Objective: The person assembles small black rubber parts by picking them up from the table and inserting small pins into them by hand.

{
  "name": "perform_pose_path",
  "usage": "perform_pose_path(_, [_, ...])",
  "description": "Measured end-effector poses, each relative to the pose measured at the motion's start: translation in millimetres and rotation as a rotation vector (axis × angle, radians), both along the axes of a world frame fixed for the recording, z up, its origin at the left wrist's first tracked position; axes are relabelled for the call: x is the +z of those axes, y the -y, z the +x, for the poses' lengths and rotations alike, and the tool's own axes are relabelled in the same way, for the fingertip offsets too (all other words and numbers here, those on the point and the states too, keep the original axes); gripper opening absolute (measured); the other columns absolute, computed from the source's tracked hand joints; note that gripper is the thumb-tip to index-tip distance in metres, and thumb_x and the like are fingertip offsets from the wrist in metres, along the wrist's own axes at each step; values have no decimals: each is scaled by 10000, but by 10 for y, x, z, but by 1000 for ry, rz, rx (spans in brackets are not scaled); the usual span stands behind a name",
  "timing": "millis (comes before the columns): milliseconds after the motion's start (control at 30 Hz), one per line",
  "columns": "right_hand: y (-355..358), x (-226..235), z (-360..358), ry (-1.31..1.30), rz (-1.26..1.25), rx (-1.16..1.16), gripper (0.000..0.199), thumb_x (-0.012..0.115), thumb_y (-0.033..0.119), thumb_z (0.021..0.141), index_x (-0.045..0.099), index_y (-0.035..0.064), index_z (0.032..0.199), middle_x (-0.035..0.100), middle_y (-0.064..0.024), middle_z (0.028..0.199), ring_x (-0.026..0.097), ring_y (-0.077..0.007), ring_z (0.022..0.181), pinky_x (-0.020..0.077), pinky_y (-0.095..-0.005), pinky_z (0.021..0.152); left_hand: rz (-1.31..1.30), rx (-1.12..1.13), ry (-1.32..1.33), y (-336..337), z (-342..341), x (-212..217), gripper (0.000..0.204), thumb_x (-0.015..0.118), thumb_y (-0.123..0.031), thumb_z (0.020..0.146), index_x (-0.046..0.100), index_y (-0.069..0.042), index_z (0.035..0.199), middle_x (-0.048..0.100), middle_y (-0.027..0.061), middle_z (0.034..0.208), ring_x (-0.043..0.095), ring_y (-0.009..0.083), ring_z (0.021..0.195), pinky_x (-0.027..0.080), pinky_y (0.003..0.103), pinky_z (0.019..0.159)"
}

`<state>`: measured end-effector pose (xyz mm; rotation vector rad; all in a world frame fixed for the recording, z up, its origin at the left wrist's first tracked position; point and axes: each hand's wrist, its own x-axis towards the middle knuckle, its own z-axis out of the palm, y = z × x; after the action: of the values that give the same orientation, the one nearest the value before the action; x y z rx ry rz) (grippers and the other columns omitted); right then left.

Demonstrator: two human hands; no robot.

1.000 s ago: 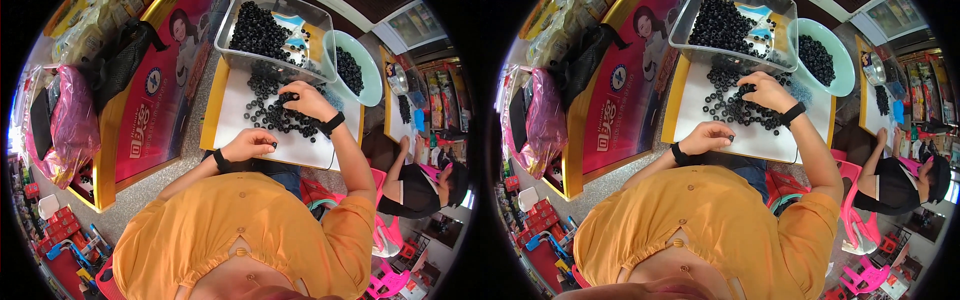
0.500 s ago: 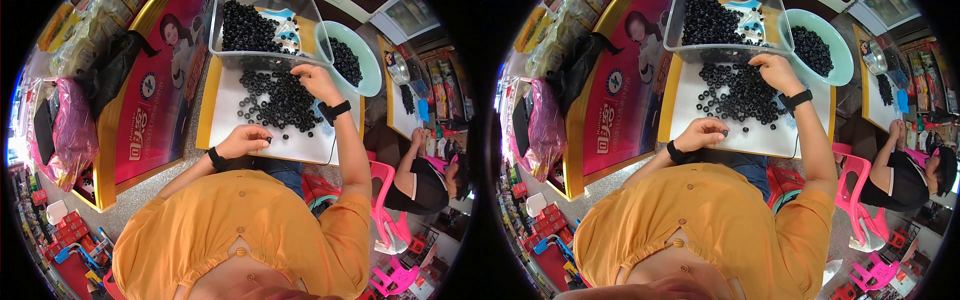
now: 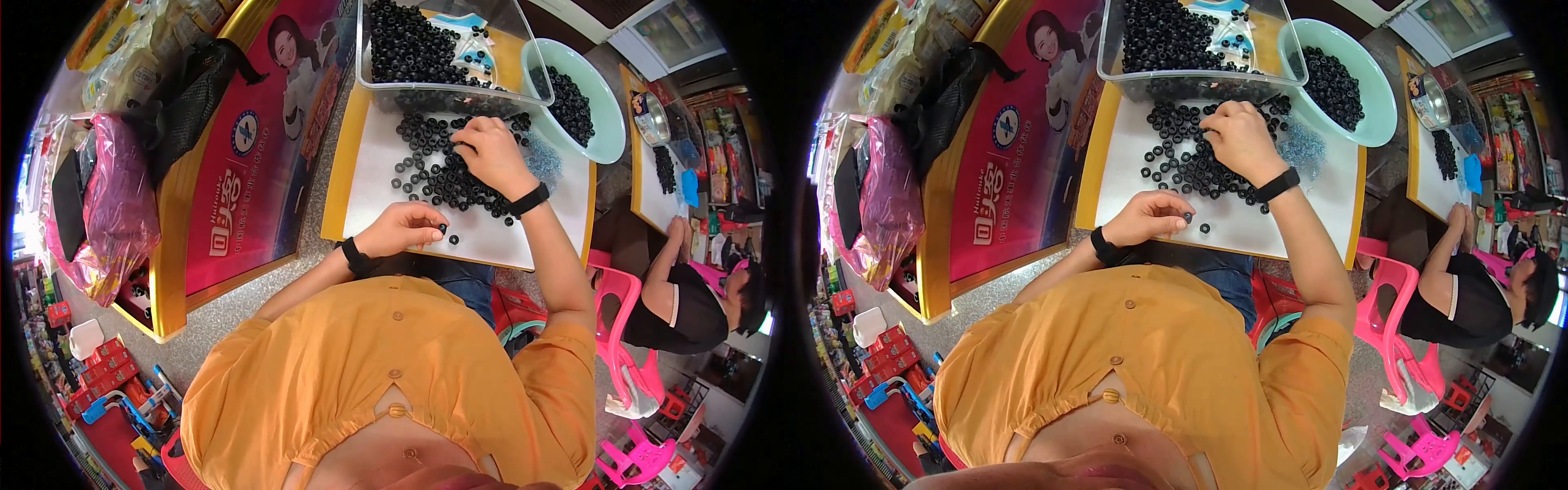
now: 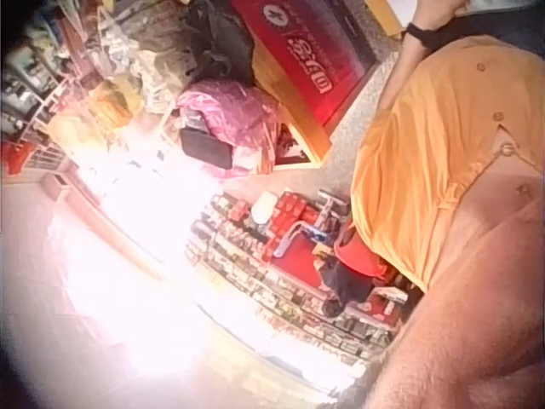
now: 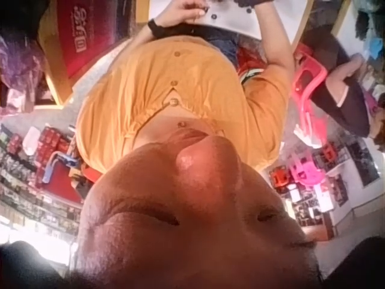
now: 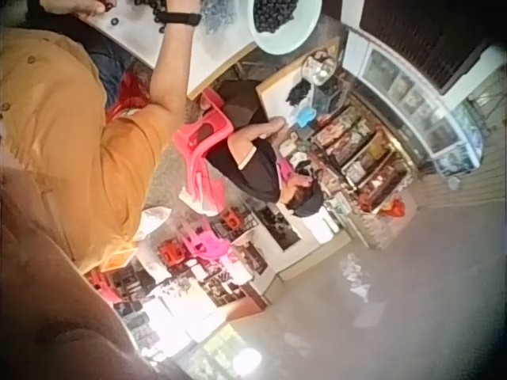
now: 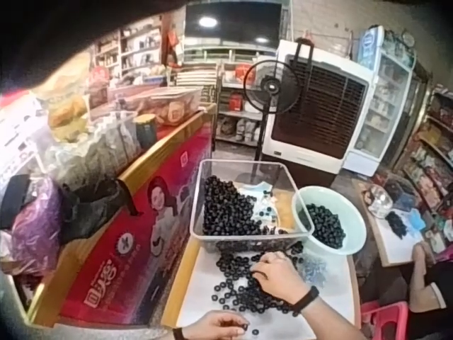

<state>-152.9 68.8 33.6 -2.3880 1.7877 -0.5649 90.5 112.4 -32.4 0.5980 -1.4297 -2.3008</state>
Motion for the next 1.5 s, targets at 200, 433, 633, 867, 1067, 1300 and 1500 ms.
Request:
perform_pose_path(200, [129, -193, 255, -1, 23, 14, 85, 678, 142, 777, 754, 118, 808, 634, -68, 903, 590, -281, 940, 465, -421, 872, 6, -7, -36, 7, 5, 1, 219, 701, -101, 901, 671, -32, 1107, 610, -16, 949, 575, 59, 780, 505, 214, 641])
perform_pose_path(433, [169, -194, 335, -77, 59, 17, 111, 699, 167, 758, 737, 102, 838, 621, -84, 899, 586, -305, 994, 463, -437, 854, -7, 6, -52, -20, -1, -44, 216, 716, -131, 897, 665, -35, 1083, 638, -21, 877, 574, 43, 747, 504, 215, 623])
perform_pose_path(633, [-48, 37, 182, 165, -2, 6, 140, 712, 122, 767, 682, 50, 883, 672, -102, 1049, 583, -305, 1066, 448, -409, 950, 10, 6, -81, -38, -7, -40, 206, 705, -128, 905, 666, -42, 1088, 643, -22, 872, 577, 40, 734, 496, 213, 600])
perform_pose_path(867, [-584, 196, 126, 799, 257, -249, 157, 723, 110, 848, 681, 17, 968, 690, -23, 854, 625, -98, 736, 505, -243, 683, -22, 137, -66, 78, -14, 286, 222, 706, -117, 903, 675, -42, 1109, 619, -27, 815, 584, 48, 673, 488, 209, 558])
perform_pose_path(1067, [-635, -14, 114, 616, 58, -288, 185, 694, 99, 881, 705, 29, 1052, 660, -7, 867, 560, -87, 657, 476, -247, 629, -162, 197, -22, 139, -97, 516, 222, 717, -106, 891, 669, -31, 1094, 598, -24, 800, 570, 48, 660, 491, 215, 543])
perform_pose_path(1300, [-844, 139, 305, 1118, 234, -145, 181, 614, 69, 938, 699, 19, 1090, 582, 11, 883, 512, -53, 659, 409, -202, 586, -205, 245, 102, 99, -76, 674, 255, 715, -111, 892, 662, -23, 1125, 644, 13, 911, 603, 63, 672, 506, 218, 579])
perform_pose_path(1500, [-1059, 200, 394, 1356, 283, -162, 175, 707, 34, 873, 696, 3, 1044, 635, 7, 897, 561, -54, 766, 439, -184, 646, -366, 301, 137, 48, -130, 854, 258, 721, -66, 874, 665, 8, 1115, 637, 47, 941, 620, 79, 689, 521, 217, 595])
